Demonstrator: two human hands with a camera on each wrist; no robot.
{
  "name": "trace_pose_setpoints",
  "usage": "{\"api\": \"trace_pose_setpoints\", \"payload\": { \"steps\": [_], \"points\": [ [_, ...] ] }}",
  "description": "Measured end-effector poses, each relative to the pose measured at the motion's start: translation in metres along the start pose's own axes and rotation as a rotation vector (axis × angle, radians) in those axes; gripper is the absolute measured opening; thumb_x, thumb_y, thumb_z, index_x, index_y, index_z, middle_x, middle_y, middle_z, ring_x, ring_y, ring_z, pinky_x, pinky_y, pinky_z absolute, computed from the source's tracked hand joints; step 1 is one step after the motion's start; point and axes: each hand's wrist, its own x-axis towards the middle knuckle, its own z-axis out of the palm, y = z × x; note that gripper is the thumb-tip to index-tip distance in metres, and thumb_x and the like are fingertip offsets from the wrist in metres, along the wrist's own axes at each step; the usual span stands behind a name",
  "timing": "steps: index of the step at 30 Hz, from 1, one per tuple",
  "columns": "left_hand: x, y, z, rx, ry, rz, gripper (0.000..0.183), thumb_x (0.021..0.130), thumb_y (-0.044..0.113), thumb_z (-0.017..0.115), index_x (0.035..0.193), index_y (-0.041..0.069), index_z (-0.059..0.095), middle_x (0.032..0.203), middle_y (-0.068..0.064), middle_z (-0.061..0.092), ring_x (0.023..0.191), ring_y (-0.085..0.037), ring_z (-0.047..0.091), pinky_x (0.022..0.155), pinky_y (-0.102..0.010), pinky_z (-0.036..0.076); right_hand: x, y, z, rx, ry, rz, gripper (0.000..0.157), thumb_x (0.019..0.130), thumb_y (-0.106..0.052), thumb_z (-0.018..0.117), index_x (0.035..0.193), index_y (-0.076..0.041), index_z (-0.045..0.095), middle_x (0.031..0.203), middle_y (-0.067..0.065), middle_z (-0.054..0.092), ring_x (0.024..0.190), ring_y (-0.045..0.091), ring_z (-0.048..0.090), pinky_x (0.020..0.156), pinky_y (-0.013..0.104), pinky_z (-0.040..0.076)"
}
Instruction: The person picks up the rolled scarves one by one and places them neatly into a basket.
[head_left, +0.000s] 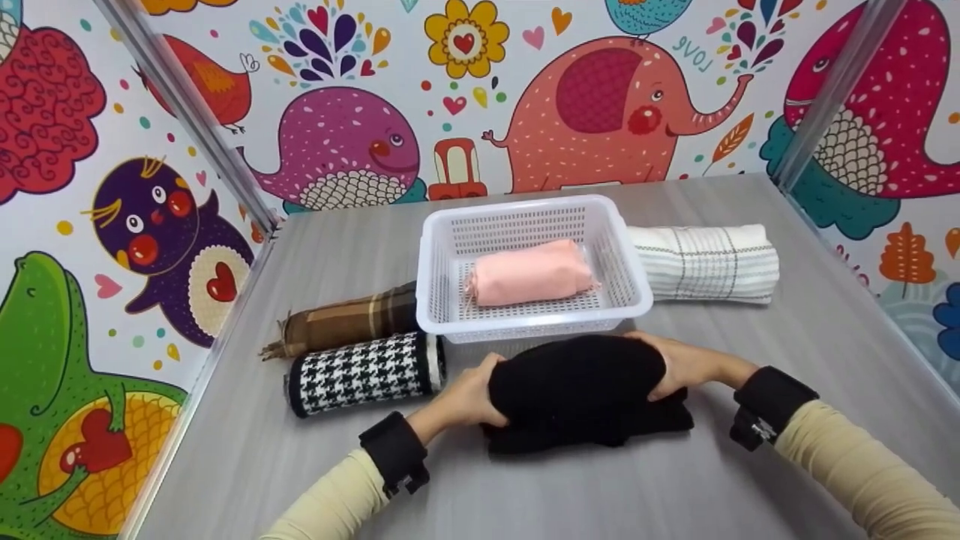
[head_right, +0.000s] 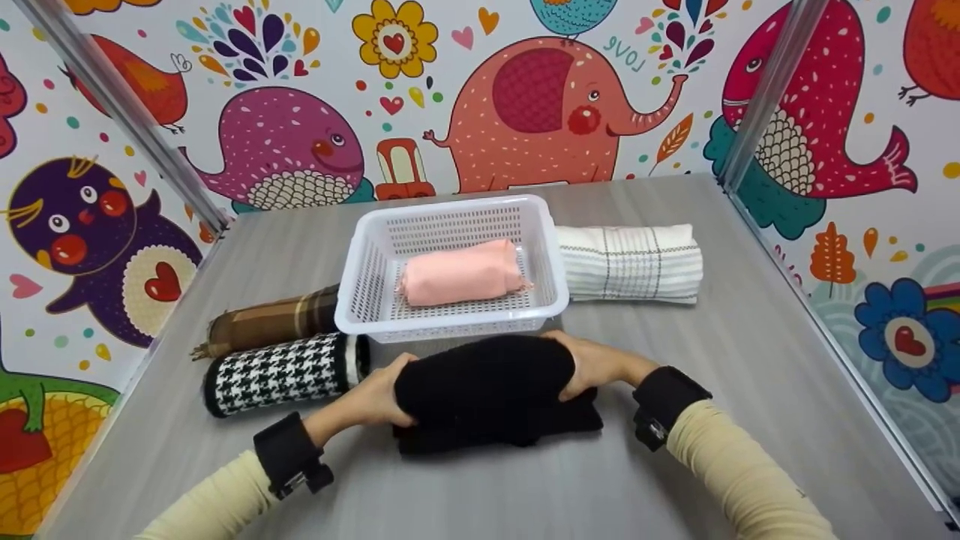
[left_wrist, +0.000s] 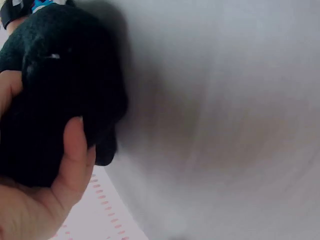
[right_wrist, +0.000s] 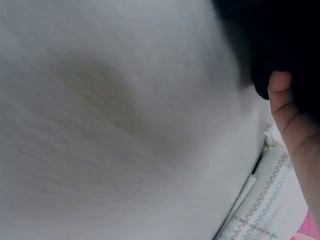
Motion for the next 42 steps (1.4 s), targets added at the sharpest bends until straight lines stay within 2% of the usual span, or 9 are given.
{"api": "trace_pose_setpoints", "payload": {
  "steps": [7,15,17,20,23,27,33,36,42],
  "points": [
    [-0.006,0.015,-0.020,0.020,0.049,0.055,0.077,0.053,0.009,0.078,0.123,0.013,0.046,0.107,-0.010,0.063,0.093,-0.023,0.060,0.078,-0.034,0.048,-0.005,-0.016,-0.012,-0.090,0.107,-0.089,0.087,0.063,-0.021,0.082,0.134,-0.002,0.035,0.127,0.012,0.050,0.116,0.011,0.045,0.096,0.023,0.036],
    [-0.020,0.042,-0.070,-0.115,0.142,0.113,0.090,0.054,0.004,0.076,0.135,0.020,0.040,0.127,-0.007,0.054,0.110,-0.026,0.053,0.094,-0.045,0.041,-0.010,-0.077,-0.042,-0.112,0.296,-0.167,0.085,0.060,-0.012,0.082,0.134,-0.005,0.040,0.124,0.006,0.054,0.110,0.004,0.047,0.093,0.015,0.035],
    [-0.017,0.049,-0.086,-0.170,0.192,0.114,0.092,0.054,0.001,0.074,0.136,0.020,0.039,0.129,-0.009,0.052,0.111,-0.027,0.052,0.093,-0.046,0.041,-0.005,-0.092,-0.057,-0.134,0.360,-0.186,0.085,0.058,-0.009,0.082,0.133,-0.005,0.042,0.121,0.006,0.055,0.106,0.002,0.048,0.091,0.013,0.035],
    [-0.001,0.056,-0.111,-0.269,0.269,0.125,0.092,0.054,-0.009,0.069,0.137,0.015,0.037,0.131,-0.012,0.048,0.111,-0.029,0.049,0.093,-0.046,0.041,0.010,-0.110,-0.083,-0.144,0.429,-0.166,0.084,0.058,-0.003,0.080,0.133,-0.006,0.042,0.120,0.008,0.055,0.102,0.002,0.049,0.089,0.015,0.036],
    [0.021,0.058,-0.130,-0.355,0.327,0.105,0.092,0.054,-0.014,0.063,0.136,0.013,0.034,0.129,-0.014,0.045,0.107,-0.030,0.048,0.088,-0.043,0.045,0.031,-0.116,-0.108,-0.140,0.457,-0.114,0.083,0.061,-0.002,0.078,0.135,-0.010,0.041,0.120,0.012,0.055,0.099,0.010,0.049,0.088,0.029,0.038],
    [0.052,0.047,-0.141,-0.443,0.336,0.011,0.089,0.057,-0.015,0.059,0.137,0.015,0.032,0.131,-0.014,0.038,0.108,-0.028,0.042,0.087,-0.039,0.044,0.065,-0.100,-0.128,-0.021,0.402,0.004,0.081,0.066,-0.001,0.073,0.137,-0.016,0.037,0.126,0.014,0.051,0.103,0.020,0.046,0.089,0.044,0.035],
    [0.078,0.017,-0.130,-0.445,0.200,-0.209,0.090,0.065,-0.005,0.061,0.144,0.013,0.021,0.144,-0.014,0.026,0.113,-0.026,0.037,0.089,-0.033,0.036,0.094,-0.056,-0.121,0.198,0.214,0.207,0.085,0.072,-0.002,0.068,0.144,-0.017,0.025,0.146,0.012,0.027,0.123,0.027,0.034,0.101,0.045,0.027],
    [0.083,0.008,-0.124,-0.417,0.140,-0.255,0.091,0.067,-0.001,0.061,0.145,0.009,0.016,0.145,-0.016,0.026,0.111,-0.027,0.038,0.086,-0.032,0.035,0.099,-0.042,-0.115,0.202,0.155,0.267,0.086,0.075,-0.006,0.066,0.146,-0.020,0.021,0.149,0.012,0.018,0.127,0.028,0.027,0.102,0.046,0.026],
    [0.090,0.001,-0.123,-0.317,0.096,-0.268,0.087,0.065,0.001,0.061,0.142,0.004,0.022,0.135,-0.019,0.038,0.107,-0.026,0.039,0.084,-0.032,0.039,0.107,-0.034,-0.110,0.128,0.056,0.264,0.082,0.076,-0.008,0.066,0.145,-0.014,0.022,0.142,0.016,0.030,0.123,0.030,0.032,0.103,0.047,0.025]
  ]
}}
